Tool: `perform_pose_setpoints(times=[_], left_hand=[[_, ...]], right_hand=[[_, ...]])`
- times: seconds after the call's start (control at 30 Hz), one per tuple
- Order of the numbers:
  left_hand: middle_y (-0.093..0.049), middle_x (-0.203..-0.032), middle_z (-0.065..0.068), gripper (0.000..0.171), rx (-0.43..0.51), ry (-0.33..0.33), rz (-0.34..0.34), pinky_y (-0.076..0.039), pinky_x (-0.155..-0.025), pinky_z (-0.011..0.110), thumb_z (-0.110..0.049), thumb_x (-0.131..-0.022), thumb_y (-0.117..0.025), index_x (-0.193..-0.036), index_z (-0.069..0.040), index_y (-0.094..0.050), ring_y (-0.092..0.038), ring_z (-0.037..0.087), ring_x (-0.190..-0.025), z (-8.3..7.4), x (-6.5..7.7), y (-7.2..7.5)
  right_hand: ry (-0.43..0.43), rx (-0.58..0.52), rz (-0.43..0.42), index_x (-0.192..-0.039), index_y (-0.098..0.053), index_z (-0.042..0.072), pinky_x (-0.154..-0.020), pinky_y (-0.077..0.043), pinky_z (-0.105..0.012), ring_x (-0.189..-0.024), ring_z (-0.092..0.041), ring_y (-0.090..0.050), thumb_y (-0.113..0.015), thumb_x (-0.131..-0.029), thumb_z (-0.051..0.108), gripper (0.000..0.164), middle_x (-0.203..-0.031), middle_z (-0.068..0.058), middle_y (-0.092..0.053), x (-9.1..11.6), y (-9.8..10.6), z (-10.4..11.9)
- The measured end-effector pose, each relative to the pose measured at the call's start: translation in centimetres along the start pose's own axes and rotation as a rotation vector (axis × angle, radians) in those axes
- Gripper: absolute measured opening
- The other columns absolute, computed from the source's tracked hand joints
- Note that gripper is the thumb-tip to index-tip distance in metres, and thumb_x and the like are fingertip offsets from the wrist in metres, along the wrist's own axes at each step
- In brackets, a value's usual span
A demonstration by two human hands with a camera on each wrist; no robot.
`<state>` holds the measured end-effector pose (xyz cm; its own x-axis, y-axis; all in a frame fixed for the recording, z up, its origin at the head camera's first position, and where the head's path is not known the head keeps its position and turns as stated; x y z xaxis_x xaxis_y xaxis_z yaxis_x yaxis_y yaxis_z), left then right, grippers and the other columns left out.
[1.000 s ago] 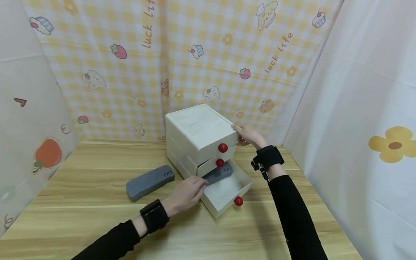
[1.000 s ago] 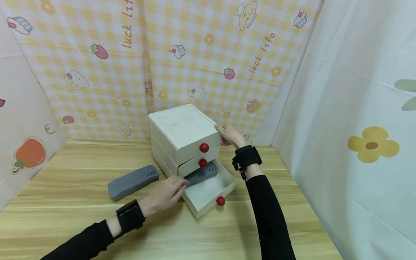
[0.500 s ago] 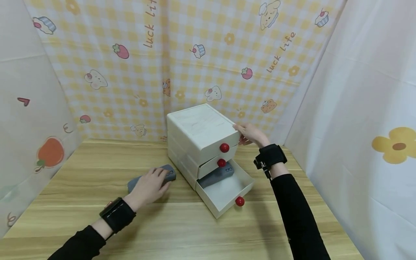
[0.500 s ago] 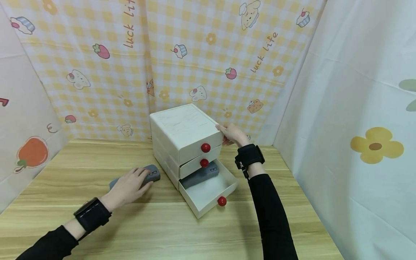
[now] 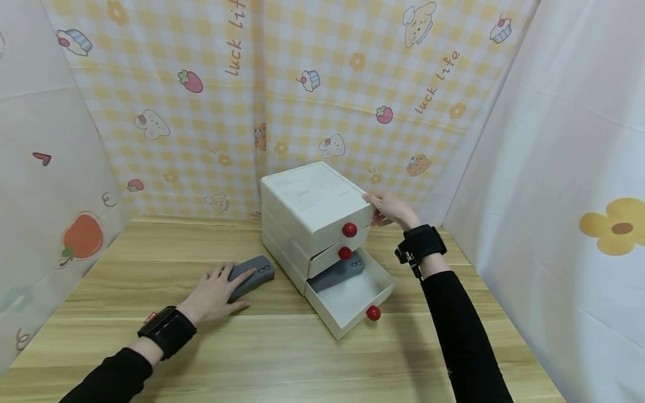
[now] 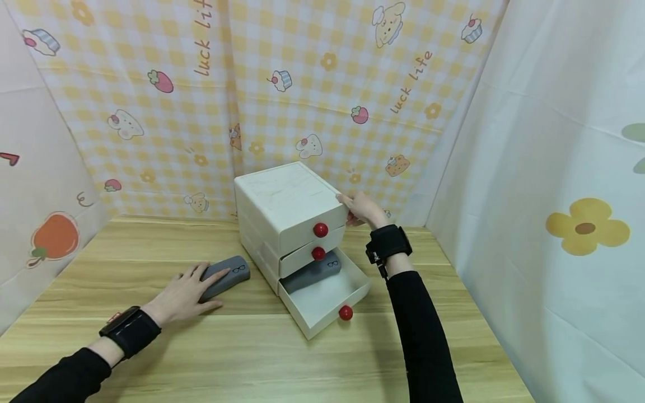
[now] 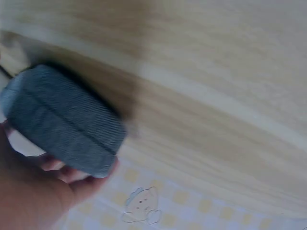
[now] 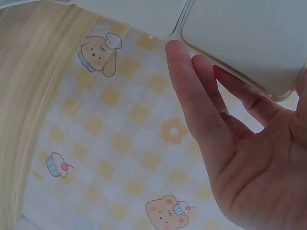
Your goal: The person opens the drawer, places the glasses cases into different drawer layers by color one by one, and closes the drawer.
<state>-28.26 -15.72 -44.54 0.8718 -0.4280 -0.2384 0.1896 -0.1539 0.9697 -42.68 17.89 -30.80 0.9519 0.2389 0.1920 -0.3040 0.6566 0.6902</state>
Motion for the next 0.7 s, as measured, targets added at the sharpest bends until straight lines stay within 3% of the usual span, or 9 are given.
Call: perform_pose_setpoints(times=[0.2, 0.43, 0.7], left_hand=[[-0.048, -0.126, 0.027, 0.068, 0.017, -0.025, 0.006, -0.051, -0.081, 0.060, -0.049, -0.084, -0.066, -0.142, -0.024, -0.043, -0.054, 0.042, -0.109, 0.3, -0.3, -0.6], [-0.052, -0.114, 0.026, 0.064, -0.030, -0.036, -0.010, -0.054, -0.072, 0.050, -0.043, -0.085, -0.066, -0.142, -0.025, -0.044, -0.059, 0.036, -0.096, 0.8, -0.8, -1.2], [-0.053, -0.114, 0.026, 0.060, -0.056, -0.058, -0.003, -0.054, -0.073, 0.051, -0.039, -0.088, -0.064, -0.142, -0.025, -0.043, -0.058, 0.038, -0.098, 0.8, -1.0, -1.6]], right_hand=[[0.002, 0.004, -0.007, -0.119, -0.056, -0.003, -0.072, -0.058, -0.032, -0.073, -0.023, -0.064, -0.036, -0.102, 0.040, 0.051, -0.074, -0.008, -0.056, 0.1, 0.0, 0.0], [0.005, -0.004, -0.010, -0.113, -0.058, -0.004, -0.076, -0.059, -0.037, -0.076, -0.028, -0.066, -0.037, -0.102, 0.040, 0.050, -0.073, -0.008, -0.057, 0.0, 0.1, 0.0], [0.001, -0.010, -0.014, -0.118, -0.057, -0.004, -0.074, -0.060, -0.035, -0.074, -0.024, -0.065, -0.037, -0.101, 0.041, 0.052, -0.075, -0.009, -0.057, 0.0, 0.1, -0.1]])
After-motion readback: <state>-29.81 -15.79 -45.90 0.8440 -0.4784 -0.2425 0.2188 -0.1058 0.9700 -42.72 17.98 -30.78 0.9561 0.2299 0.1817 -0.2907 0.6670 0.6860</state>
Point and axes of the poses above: each hand's wrist, its own x-axis away from the middle knuckle, its own y-axis out of the back of the hand, z = x × y, the point moved 9 cm from there along -x, towards the middle knuckle
